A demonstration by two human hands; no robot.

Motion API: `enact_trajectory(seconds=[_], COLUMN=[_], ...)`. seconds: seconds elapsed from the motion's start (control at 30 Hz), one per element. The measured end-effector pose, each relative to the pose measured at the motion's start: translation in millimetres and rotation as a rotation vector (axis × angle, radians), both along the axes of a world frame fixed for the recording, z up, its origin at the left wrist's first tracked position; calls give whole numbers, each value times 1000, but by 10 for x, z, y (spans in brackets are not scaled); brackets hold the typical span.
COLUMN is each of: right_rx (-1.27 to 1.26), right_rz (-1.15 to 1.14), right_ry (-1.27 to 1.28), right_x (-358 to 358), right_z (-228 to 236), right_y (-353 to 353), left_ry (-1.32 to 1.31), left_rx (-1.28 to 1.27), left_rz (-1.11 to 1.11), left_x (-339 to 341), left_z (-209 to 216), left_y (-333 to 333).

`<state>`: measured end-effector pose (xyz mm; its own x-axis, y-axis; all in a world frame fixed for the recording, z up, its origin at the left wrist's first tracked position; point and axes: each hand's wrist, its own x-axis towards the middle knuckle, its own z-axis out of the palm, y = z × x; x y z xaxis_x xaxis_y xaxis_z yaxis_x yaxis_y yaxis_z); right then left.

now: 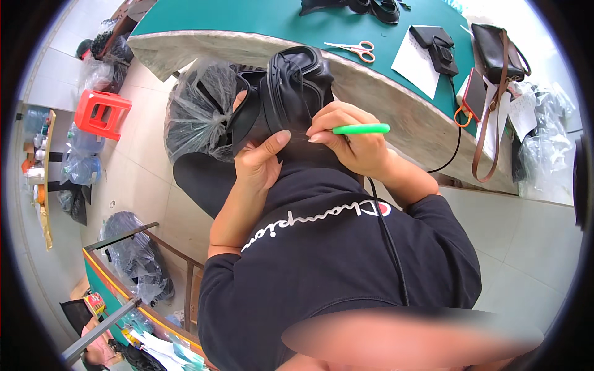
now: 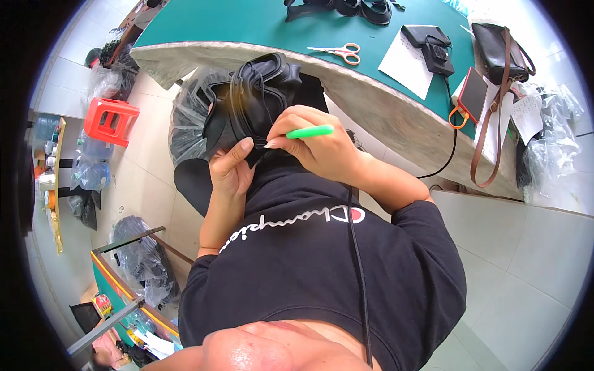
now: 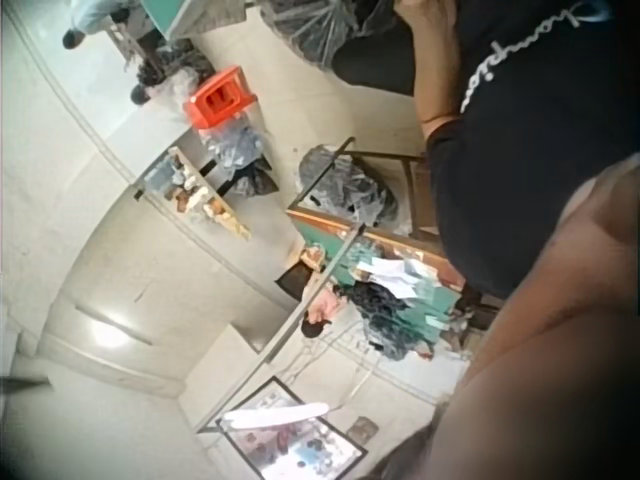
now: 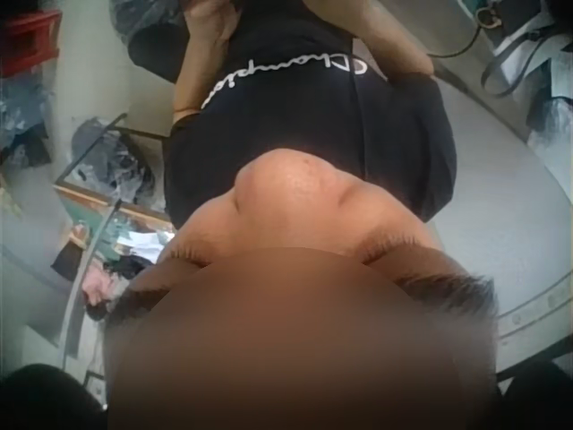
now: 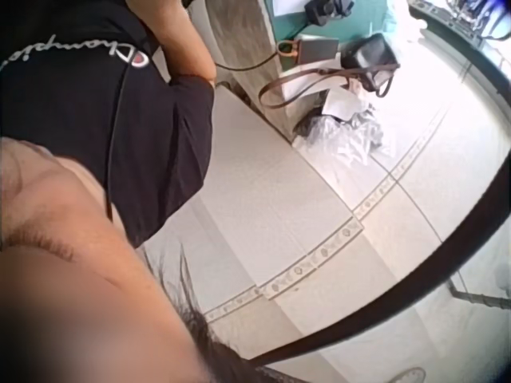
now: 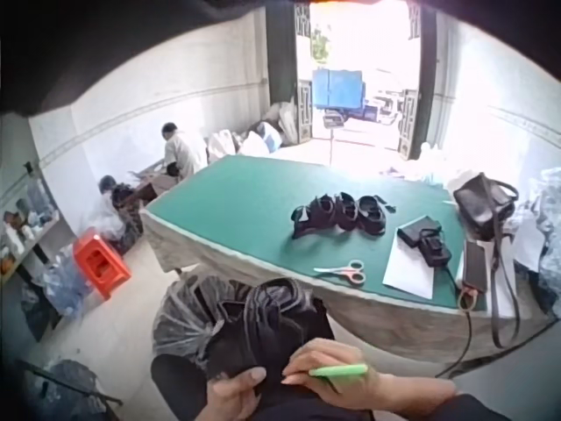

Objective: Detailing and marking black shoe components at a factory workbench.

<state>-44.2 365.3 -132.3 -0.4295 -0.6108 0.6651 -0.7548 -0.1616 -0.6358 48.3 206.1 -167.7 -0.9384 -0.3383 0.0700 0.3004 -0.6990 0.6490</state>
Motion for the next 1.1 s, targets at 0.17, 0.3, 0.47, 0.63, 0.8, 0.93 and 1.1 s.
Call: enact_trajectory(seconds=[0.17, 0.3, 0.47, 0.63, 0.8, 0.93, 1.1], right_rx=[104, -3, -131, 55, 123, 143, -17], right_rz=[-129, -93, -42, -66, -23, -22, -188], right_ry=[255, -58, -154, 216, 122, -147, -33], right_x=[-17, 12, -37, -84, -58, -1, 56], right_z=[109, 117, 155, 131, 57, 84, -53], right_y=[12, 81, 98, 2, -65, -48, -104], left_ry=[31, 15, 13, 45, 93, 126, 140], left_rx=[-63, -52, -6, -38, -121, -189, -226], left_rz=[13, 22, 6, 4, 40, 62, 61], left_x=[-29, -20, 3, 9, -27, -55, -81], left_z=[-3, 2, 38, 43, 18, 20, 47], left_y=[16, -11, -20, -6, 7, 3, 17])
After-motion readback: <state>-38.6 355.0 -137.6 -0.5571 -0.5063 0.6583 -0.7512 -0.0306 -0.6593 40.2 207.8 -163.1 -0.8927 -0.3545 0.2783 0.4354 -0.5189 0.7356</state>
